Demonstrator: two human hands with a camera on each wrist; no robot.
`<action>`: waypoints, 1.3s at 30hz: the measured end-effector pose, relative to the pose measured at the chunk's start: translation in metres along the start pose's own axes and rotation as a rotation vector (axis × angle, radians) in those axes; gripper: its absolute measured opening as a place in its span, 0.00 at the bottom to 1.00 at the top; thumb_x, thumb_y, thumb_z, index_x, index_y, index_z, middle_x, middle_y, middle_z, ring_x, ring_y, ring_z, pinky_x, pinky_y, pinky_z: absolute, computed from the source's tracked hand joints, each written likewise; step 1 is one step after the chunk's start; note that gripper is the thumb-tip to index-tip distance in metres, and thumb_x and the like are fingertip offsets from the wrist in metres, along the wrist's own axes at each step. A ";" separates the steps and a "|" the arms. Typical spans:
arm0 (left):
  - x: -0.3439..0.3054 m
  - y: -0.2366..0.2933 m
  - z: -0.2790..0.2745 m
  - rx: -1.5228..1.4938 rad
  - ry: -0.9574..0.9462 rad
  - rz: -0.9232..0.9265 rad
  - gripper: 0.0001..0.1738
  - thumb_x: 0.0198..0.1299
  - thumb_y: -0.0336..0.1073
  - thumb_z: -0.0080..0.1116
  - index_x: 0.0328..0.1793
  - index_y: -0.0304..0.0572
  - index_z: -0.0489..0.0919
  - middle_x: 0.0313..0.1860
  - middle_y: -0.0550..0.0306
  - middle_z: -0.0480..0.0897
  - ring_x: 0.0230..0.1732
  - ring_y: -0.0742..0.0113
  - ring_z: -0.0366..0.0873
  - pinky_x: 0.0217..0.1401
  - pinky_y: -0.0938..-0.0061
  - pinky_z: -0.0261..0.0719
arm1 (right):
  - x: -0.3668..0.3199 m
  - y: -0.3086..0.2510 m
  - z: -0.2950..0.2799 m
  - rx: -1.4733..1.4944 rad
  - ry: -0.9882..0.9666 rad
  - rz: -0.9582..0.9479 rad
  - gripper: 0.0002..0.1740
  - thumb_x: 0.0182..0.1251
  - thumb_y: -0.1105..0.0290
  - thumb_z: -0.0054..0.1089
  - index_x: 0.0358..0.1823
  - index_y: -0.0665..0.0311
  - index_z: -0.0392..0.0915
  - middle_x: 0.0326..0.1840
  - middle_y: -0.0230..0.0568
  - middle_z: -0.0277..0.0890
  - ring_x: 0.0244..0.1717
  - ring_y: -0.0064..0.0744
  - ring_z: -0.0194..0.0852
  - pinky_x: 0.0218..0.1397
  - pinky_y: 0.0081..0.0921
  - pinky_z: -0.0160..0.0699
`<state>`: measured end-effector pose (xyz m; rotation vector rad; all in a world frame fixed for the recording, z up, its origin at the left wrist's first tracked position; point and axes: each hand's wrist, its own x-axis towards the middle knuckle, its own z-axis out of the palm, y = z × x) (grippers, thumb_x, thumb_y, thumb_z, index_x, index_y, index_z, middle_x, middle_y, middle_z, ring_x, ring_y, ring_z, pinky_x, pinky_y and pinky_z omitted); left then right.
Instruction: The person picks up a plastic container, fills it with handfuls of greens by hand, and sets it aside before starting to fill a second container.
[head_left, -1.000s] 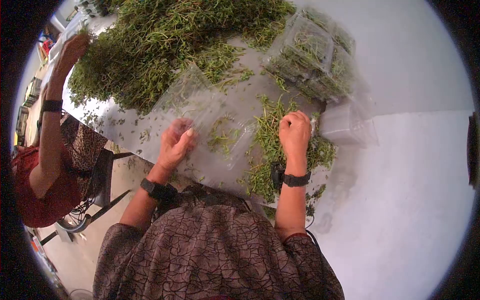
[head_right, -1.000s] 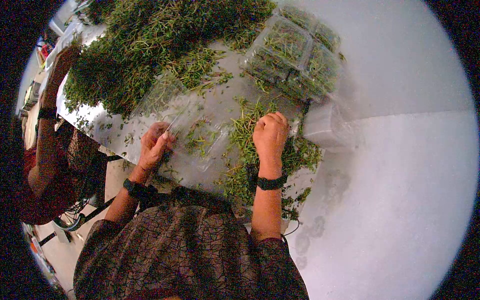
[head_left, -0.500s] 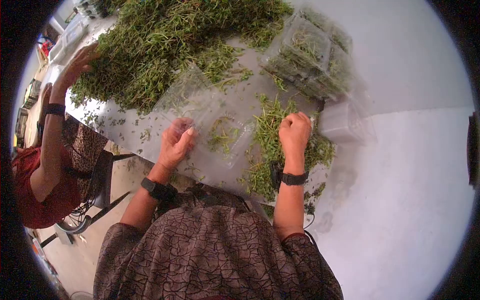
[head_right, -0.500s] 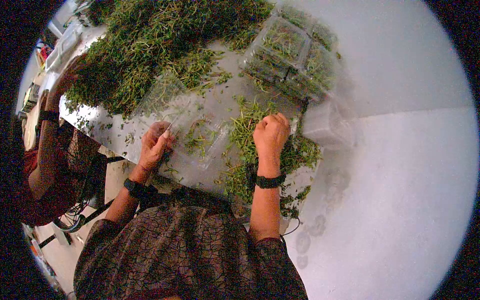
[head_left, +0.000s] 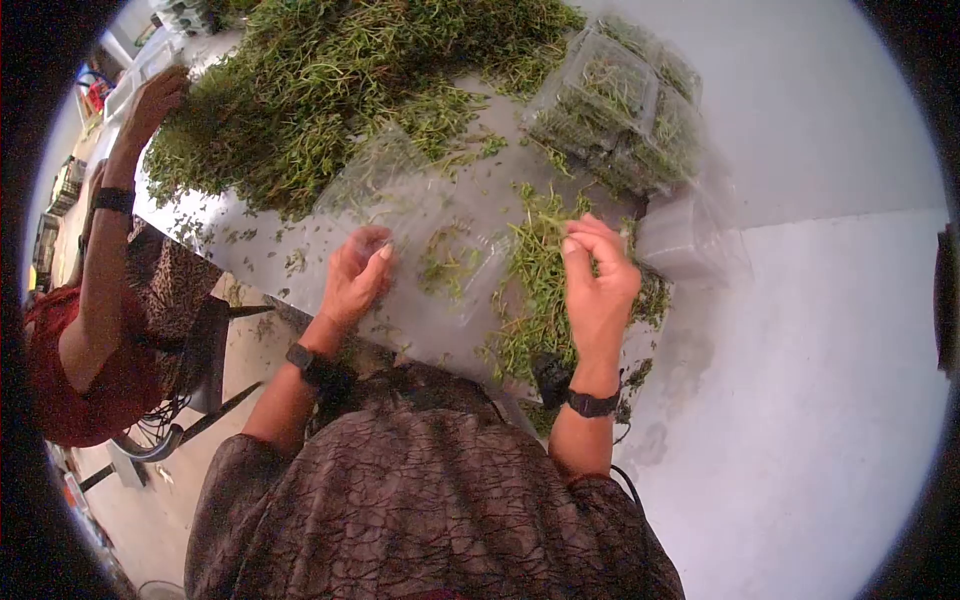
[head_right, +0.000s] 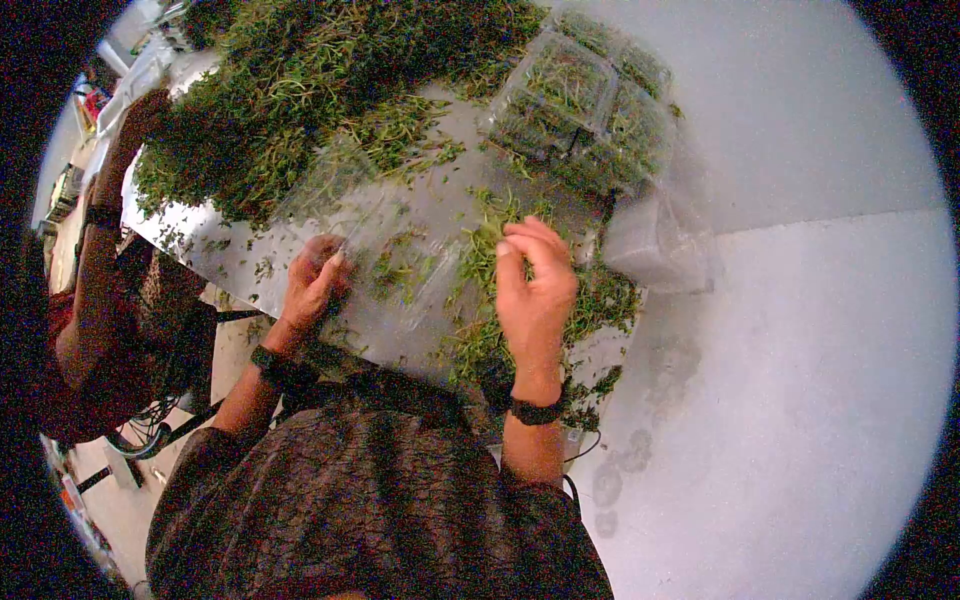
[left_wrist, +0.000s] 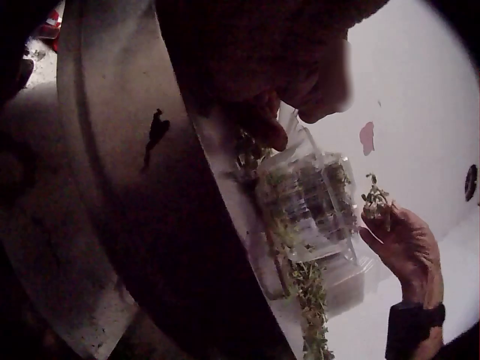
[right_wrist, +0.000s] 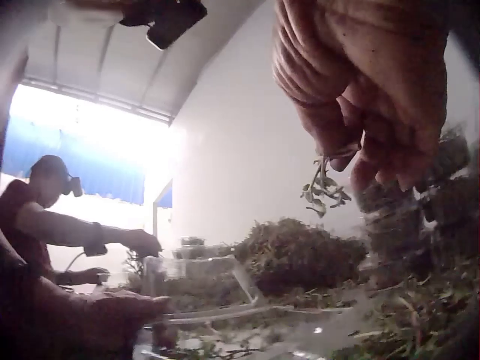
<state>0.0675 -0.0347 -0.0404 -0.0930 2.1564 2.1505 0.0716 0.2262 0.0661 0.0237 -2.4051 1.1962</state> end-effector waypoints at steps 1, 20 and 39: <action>0.000 -0.002 0.000 -0.006 0.007 -0.014 0.17 0.62 0.39 0.54 0.51 0.35 0.72 0.26 0.62 0.76 0.22 0.77 0.69 0.25 0.81 0.70 | -0.003 -0.005 0.004 0.016 -0.040 -0.049 0.05 0.55 0.76 0.59 0.33 0.69 0.79 0.43 0.46 0.79 0.54 0.44 0.73 0.59 0.37 0.68; -0.006 0.012 -0.007 0.015 0.074 -0.131 0.18 0.59 0.41 0.59 0.46 0.32 0.76 0.23 0.55 0.80 0.21 0.72 0.74 0.25 0.76 0.73 | -0.062 -0.002 0.011 -0.178 -0.390 -0.074 0.13 0.59 0.77 0.56 0.46 0.70 0.77 0.57 0.51 0.73 0.56 0.45 0.73 0.53 0.33 0.75; -0.025 0.036 0.032 0.922 -0.467 0.792 0.20 0.51 0.41 0.63 0.49 0.43 0.78 0.51 0.51 0.78 0.58 0.51 0.71 0.68 0.53 0.58 | -0.110 0.028 -0.028 -0.246 -0.185 0.113 0.08 0.58 0.72 0.57 0.37 0.67 0.78 0.44 0.50 0.78 0.42 0.52 0.77 0.46 0.38 0.77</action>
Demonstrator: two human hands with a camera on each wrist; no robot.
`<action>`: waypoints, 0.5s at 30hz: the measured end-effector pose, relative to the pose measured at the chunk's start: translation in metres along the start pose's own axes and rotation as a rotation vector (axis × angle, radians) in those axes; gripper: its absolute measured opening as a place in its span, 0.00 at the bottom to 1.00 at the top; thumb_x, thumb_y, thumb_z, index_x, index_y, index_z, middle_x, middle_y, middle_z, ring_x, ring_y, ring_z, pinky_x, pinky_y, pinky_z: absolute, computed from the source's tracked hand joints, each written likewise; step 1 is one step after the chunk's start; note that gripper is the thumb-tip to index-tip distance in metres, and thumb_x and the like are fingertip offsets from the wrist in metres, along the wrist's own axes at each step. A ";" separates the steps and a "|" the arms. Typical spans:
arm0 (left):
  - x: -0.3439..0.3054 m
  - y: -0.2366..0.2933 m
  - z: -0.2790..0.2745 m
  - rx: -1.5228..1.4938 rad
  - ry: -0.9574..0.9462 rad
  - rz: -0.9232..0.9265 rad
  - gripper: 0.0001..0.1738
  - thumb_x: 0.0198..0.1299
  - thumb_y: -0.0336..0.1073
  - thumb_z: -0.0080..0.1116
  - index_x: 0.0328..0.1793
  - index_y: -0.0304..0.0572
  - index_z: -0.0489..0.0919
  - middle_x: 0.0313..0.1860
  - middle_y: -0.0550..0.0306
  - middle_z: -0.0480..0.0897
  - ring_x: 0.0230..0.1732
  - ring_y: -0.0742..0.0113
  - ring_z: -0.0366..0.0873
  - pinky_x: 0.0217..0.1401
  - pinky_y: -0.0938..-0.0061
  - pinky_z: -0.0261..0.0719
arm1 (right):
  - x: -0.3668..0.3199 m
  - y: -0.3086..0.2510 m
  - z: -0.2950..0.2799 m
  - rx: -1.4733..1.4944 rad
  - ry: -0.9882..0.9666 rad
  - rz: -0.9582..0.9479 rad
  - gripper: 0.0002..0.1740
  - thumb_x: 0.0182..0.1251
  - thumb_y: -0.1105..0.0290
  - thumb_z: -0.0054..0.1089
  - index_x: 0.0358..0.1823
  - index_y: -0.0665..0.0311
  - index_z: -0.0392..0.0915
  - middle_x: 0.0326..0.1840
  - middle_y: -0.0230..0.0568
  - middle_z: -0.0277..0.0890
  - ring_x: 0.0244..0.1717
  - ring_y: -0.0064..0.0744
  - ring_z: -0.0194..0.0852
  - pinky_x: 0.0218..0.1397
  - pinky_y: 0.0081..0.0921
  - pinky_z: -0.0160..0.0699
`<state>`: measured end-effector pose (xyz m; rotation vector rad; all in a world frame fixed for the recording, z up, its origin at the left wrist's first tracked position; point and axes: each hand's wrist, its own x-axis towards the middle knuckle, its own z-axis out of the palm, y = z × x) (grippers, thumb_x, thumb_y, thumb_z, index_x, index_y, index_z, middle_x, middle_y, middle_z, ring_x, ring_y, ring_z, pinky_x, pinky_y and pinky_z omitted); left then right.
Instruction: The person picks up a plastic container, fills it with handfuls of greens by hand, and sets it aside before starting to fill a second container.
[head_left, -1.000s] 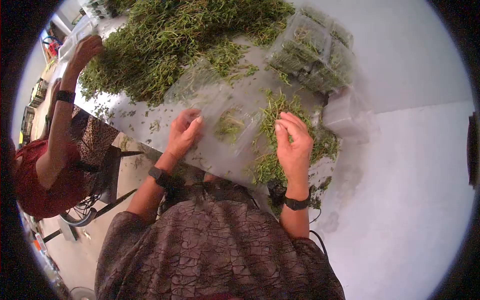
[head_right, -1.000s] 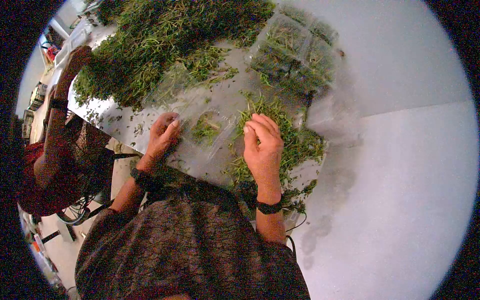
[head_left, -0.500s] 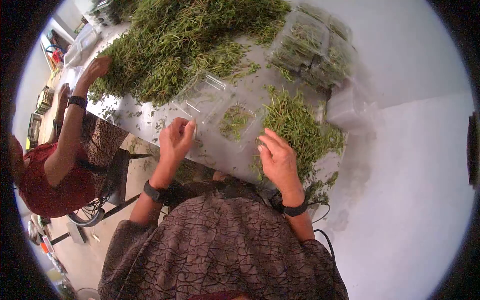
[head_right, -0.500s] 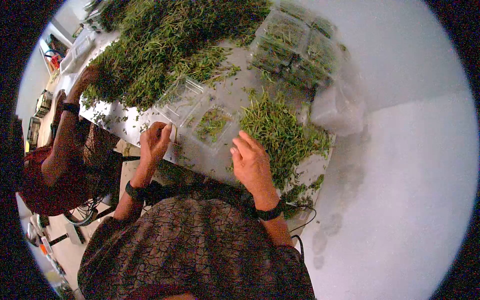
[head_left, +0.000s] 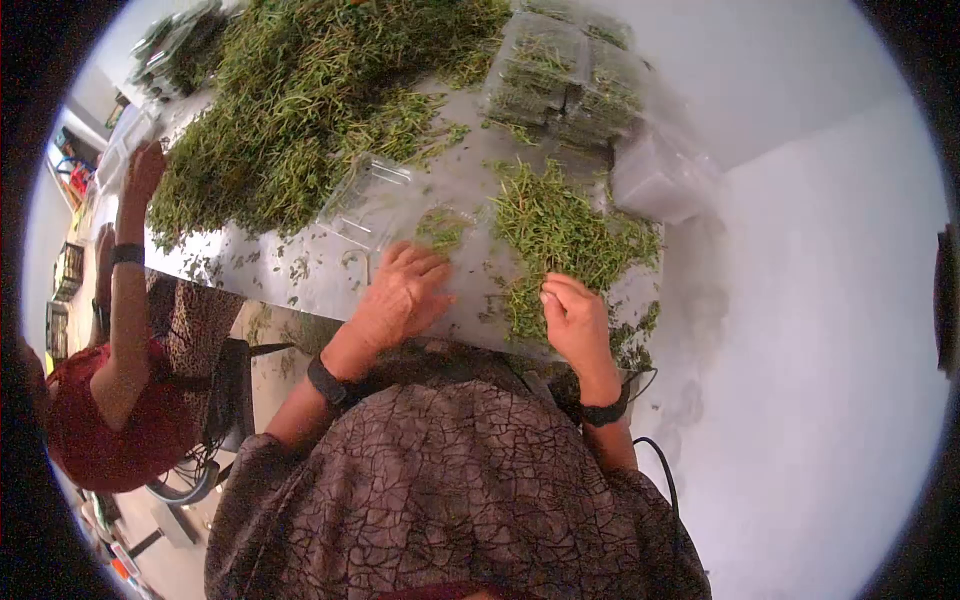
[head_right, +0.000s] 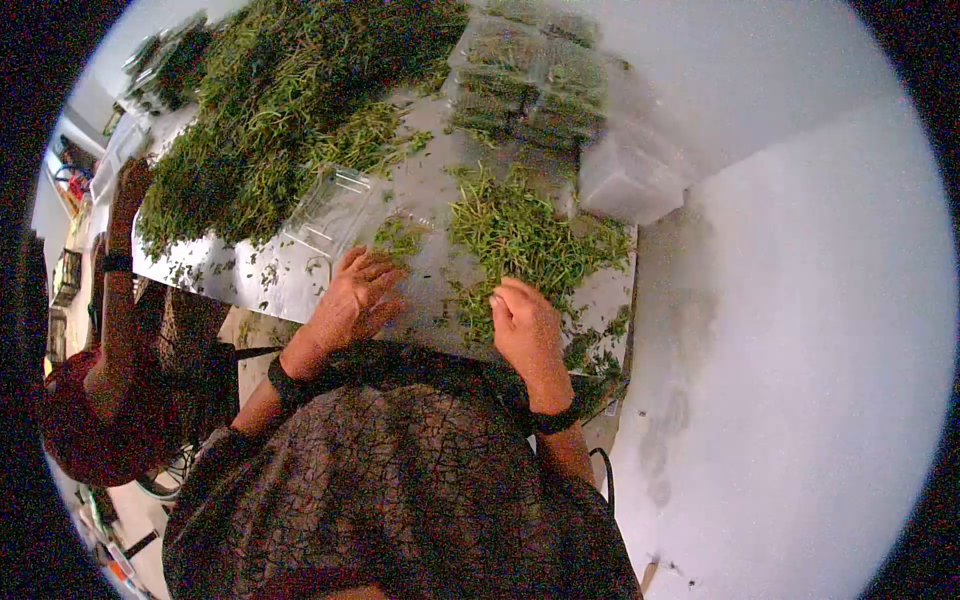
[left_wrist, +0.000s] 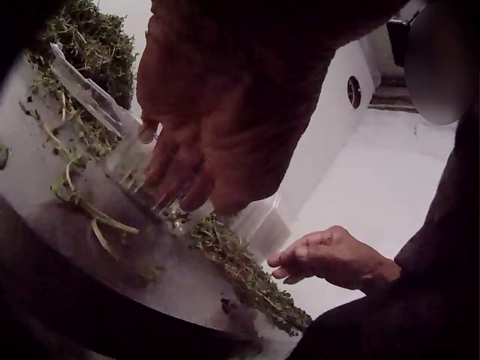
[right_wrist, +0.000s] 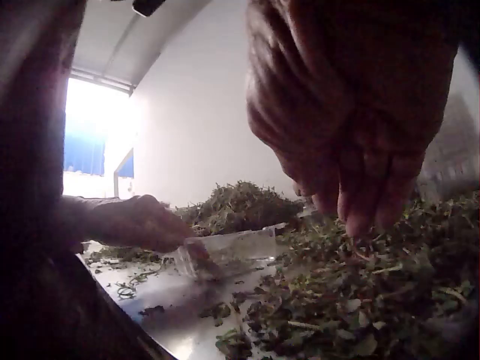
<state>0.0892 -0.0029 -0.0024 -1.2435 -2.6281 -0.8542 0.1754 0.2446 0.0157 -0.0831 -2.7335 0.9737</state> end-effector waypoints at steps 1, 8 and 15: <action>0.000 -0.003 0.002 -0.002 -0.043 0.002 0.20 0.51 0.41 0.63 0.49 0.43 0.79 0.51 0.51 0.79 0.58 0.52 0.71 0.68 0.52 0.57 | -0.003 0.002 -0.002 -0.006 0.009 0.007 0.08 0.58 0.72 0.57 0.37 0.67 0.78 0.44 0.50 0.78 0.42 0.52 0.77 0.46 0.38 0.77; 0.001 -0.014 -0.008 0.048 -0.112 0.034 0.17 0.49 0.37 0.63 0.46 0.40 0.79 0.49 0.50 0.79 0.56 0.52 0.72 0.68 0.51 0.57 | -0.019 0.009 -0.005 -0.026 0.033 -0.011 0.08 0.58 0.70 0.57 0.36 0.66 0.79 0.43 0.49 0.79 0.40 0.51 0.78 0.44 0.38 0.78; 0.012 0.006 -0.026 0.071 0.098 0.006 0.13 0.45 0.26 0.59 0.40 0.36 0.78 0.47 0.47 0.78 0.53 0.50 0.73 0.61 0.58 0.66 | -0.009 0.012 -0.011 -0.108 0.038 -0.030 0.08 0.57 0.73 0.59 0.36 0.68 0.79 0.41 0.49 0.79 0.38 0.50 0.79 0.42 0.34 0.78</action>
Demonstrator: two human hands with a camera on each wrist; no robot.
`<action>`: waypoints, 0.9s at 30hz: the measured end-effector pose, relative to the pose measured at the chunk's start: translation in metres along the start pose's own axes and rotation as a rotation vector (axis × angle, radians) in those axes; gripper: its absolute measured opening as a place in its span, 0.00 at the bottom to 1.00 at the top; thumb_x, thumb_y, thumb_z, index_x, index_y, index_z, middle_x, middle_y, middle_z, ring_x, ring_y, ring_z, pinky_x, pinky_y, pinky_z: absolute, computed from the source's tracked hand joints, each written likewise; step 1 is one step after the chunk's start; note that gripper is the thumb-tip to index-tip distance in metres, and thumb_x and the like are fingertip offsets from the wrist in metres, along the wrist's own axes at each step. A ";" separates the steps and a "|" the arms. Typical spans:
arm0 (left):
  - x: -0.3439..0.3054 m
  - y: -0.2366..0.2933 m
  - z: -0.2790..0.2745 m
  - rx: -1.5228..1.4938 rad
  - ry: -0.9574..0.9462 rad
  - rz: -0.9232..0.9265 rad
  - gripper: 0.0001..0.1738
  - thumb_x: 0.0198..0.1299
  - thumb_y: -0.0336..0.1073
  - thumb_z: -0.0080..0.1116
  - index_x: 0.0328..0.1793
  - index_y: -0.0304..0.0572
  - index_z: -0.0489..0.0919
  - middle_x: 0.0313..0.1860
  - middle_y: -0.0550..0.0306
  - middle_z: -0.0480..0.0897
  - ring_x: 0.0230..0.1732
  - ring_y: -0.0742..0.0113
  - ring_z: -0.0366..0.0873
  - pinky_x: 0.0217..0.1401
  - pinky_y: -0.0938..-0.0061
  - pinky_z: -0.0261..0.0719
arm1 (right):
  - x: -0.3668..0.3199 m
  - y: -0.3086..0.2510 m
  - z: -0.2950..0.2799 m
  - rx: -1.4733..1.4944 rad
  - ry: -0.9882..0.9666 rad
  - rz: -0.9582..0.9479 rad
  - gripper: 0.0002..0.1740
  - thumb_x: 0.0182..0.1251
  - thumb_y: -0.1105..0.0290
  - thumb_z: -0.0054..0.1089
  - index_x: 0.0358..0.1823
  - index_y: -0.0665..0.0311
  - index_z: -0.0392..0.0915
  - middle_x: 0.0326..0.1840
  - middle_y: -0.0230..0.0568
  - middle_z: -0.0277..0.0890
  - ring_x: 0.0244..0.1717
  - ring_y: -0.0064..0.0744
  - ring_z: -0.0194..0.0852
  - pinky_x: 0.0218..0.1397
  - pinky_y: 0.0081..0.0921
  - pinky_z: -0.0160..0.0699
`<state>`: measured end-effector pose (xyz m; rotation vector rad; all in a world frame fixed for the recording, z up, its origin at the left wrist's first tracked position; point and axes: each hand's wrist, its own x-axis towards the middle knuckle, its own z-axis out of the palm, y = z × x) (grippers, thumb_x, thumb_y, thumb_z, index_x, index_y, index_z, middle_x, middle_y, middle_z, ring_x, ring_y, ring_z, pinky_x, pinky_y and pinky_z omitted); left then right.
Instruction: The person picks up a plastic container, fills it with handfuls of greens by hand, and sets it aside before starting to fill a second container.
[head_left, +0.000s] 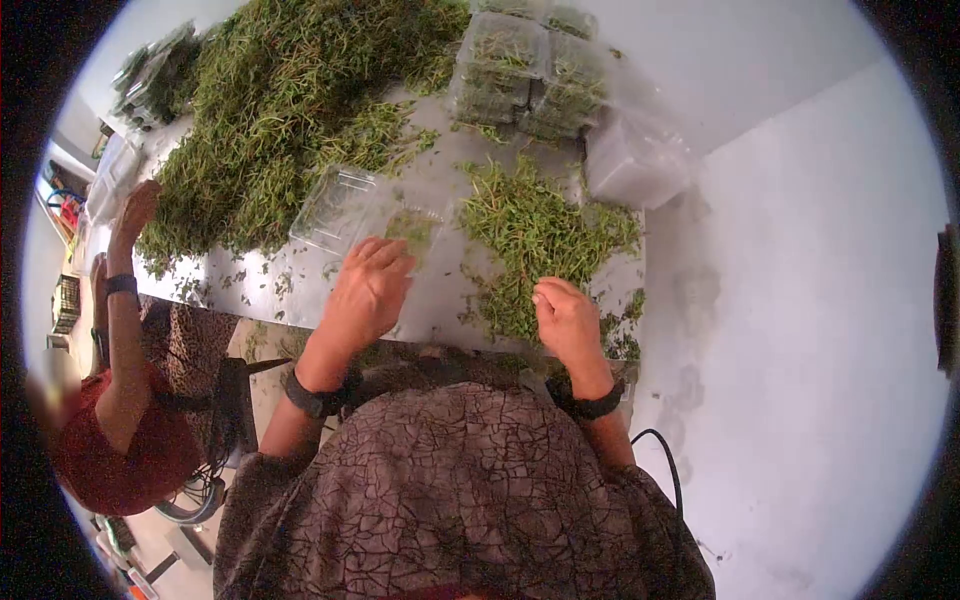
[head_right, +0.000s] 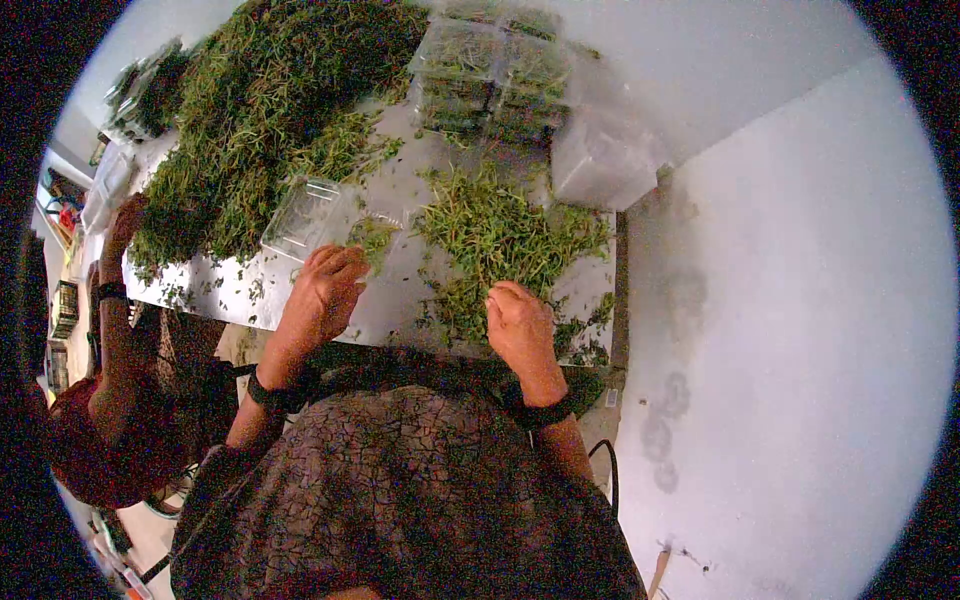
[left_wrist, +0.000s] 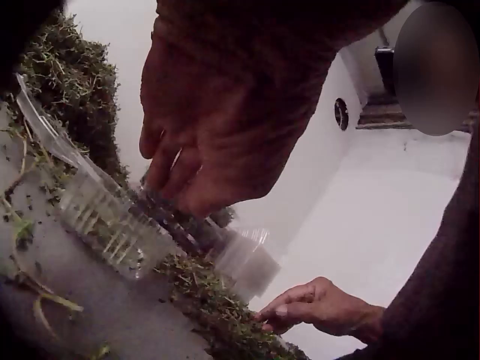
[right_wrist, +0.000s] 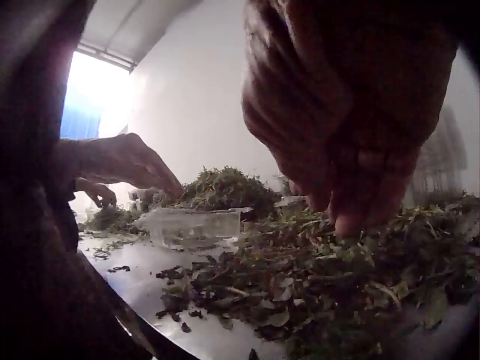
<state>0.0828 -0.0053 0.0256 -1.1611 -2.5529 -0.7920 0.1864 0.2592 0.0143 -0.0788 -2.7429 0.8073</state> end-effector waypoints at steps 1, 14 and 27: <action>0.003 0.005 -0.002 -0.033 0.004 -0.009 0.13 0.46 0.26 0.58 0.41 0.36 0.78 0.47 0.47 0.78 0.52 0.50 0.73 0.59 0.59 0.67 | 0.000 0.002 -0.001 0.002 0.001 0.000 0.08 0.57 0.73 0.59 0.36 0.68 0.79 0.41 0.49 0.79 0.38 0.50 0.79 0.42 0.34 0.78; 0.081 0.051 0.021 -0.328 -0.062 -0.087 0.15 0.53 0.26 0.56 0.49 0.37 0.77 0.47 0.41 0.79 0.45 0.41 0.78 0.47 0.59 0.78 | -0.001 0.039 -0.013 0.081 0.112 0.147 0.10 0.61 0.64 0.56 0.28 0.64 0.77 0.22 0.49 0.74 0.21 0.51 0.73 0.26 0.41 0.70; 0.139 0.039 0.103 0.071 -0.122 -0.213 0.15 0.48 0.26 0.51 0.43 0.26 0.71 0.31 0.34 0.77 0.34 0.38 0.77 0.36 0.55 0.77 | -0.010 0.087 0.002 0.548 -0.029 0.463 0.16 0.66 0.60 0.54 0.29 0.68 0.76 0.18 0.38 0.76 0.17 0.27 0.74 0.22 0.25 0.73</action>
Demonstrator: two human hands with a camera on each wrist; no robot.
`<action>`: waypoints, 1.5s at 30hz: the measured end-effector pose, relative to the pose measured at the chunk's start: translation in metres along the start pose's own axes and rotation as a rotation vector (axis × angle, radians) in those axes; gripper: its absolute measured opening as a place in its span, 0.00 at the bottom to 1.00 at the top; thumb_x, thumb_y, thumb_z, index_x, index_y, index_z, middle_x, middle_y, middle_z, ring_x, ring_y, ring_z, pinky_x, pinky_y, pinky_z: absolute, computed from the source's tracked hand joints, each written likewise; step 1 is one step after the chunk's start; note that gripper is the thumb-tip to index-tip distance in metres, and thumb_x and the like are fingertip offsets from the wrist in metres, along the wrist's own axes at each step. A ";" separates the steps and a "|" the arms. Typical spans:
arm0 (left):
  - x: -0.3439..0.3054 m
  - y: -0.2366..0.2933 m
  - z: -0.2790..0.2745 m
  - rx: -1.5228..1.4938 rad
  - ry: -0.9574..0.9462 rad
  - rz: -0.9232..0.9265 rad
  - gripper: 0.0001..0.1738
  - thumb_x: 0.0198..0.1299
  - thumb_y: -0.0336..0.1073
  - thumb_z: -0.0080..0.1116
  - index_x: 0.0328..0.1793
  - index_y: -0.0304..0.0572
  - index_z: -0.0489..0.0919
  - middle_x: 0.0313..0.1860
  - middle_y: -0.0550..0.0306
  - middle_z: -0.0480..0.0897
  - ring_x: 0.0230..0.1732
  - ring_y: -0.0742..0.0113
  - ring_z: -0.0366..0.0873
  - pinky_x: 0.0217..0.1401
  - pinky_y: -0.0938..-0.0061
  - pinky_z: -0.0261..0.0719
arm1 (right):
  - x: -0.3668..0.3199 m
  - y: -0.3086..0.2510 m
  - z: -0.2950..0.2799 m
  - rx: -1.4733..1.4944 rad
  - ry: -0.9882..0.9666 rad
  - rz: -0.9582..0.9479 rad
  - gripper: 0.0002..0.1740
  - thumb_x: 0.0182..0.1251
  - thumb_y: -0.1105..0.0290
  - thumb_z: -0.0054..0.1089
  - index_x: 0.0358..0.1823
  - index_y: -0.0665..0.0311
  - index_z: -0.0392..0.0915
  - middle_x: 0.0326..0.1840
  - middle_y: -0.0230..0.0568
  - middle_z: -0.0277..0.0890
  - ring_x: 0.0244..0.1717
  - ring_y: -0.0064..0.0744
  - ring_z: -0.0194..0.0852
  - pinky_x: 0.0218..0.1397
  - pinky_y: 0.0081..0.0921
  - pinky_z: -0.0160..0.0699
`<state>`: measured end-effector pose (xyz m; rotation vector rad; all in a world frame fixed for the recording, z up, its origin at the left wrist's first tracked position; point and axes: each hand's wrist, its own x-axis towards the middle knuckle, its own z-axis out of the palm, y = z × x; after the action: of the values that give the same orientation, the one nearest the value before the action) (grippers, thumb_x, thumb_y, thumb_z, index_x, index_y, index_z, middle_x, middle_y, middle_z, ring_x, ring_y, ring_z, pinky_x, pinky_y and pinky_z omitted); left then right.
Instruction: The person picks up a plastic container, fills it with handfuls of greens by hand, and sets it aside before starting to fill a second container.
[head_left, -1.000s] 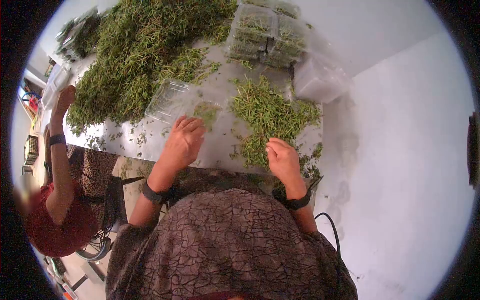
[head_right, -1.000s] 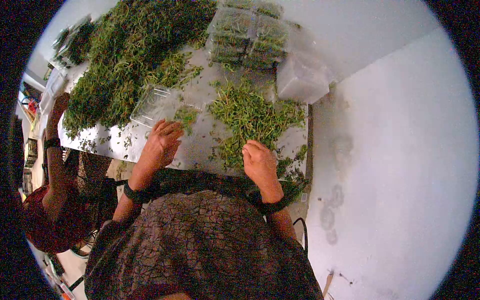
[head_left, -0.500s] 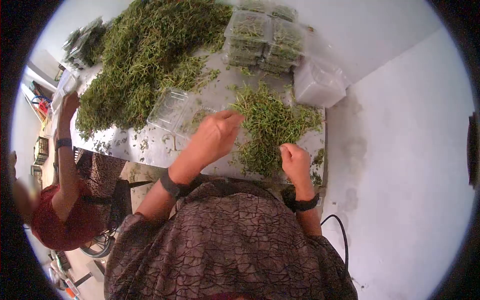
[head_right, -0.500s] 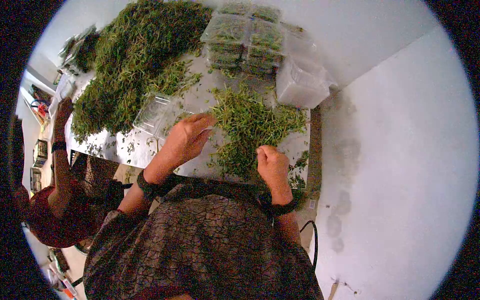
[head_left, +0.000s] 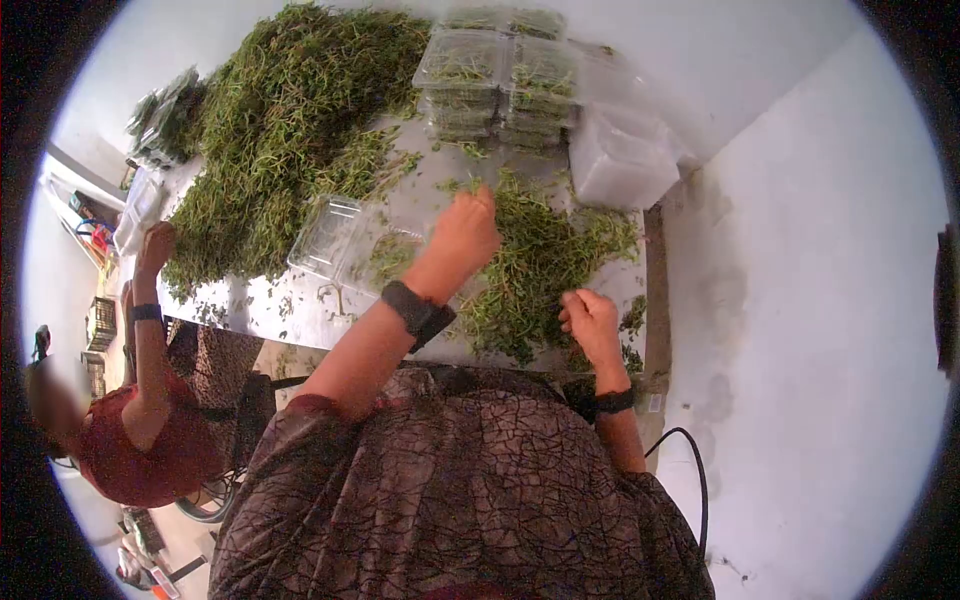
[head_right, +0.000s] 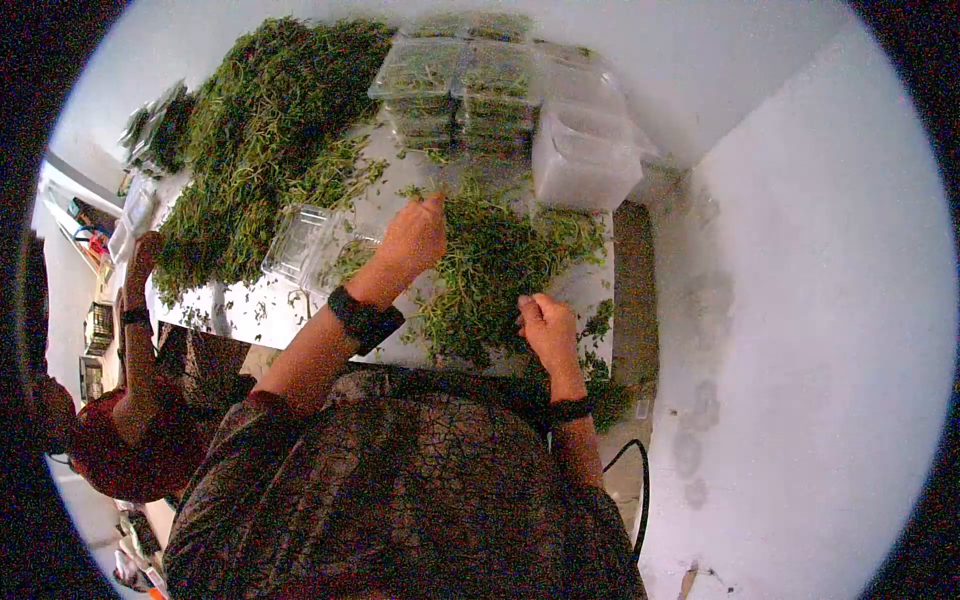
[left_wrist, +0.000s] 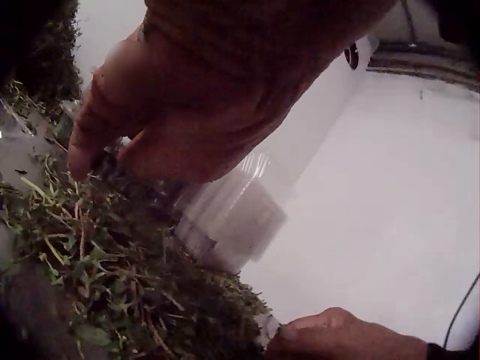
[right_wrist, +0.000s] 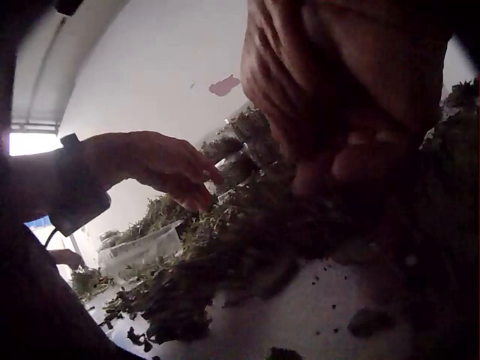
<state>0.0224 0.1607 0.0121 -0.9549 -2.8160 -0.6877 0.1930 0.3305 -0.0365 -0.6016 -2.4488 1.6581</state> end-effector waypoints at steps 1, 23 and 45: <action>0.004 0.000 0.002 0.070 -0.026 0.016 0.15 0.48 0.26 0.51 0.44 0.27 0.71 0.33 0.34 0.77 0.35 0.38 0.77 0.36 0.56 0.77 | 0.001 0.001 -0.001 0.004 0.001 0.003 0.16 0.66 0.60 0.54 0.29 0.68 0.76 0.18 0.38 0.76 0.17 0.27 0.74 0.22 0.25 0.73; 0.012 -0.020 0.004 0.029 0.147 -0.013 0.04 0.48 0.29 0.55 0.29 0.40 0.79 0.24 0.41 0.79 0.28 0.44 0.79 0.31 0.57 0.76 | 0.008 -0.003 -0.011 0.189 -0.153 0.157 0.16 0.69 0.61 0.50 0.32 0.68 0.76 0.20 0.35 0.75 0.17 0.19 0.71 0.17 0.19 0.69; -0.045 -0.026 -0.077 -0.068 0.158 -0.168 0.10 0.50 0.30 0.60 0.40 0.38 0.82 0.26 0.48 0.81 0.26 0.58 0.79 0.31 0.69 0.77 | 0.008 -0.004 -0.014 0.175 -0.187 0.189 0.13 0.68 0.64 0.50 0.36 0.68 0.76 0.22 0.33 0.73 0.16 0.15 0.68 0.16 0.14 0.65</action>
<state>0.0380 0.0831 0.0611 -0.6462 -2.7692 -0.8428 0.1884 0.3441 -0.0281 -0.7007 -2.3959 2.0636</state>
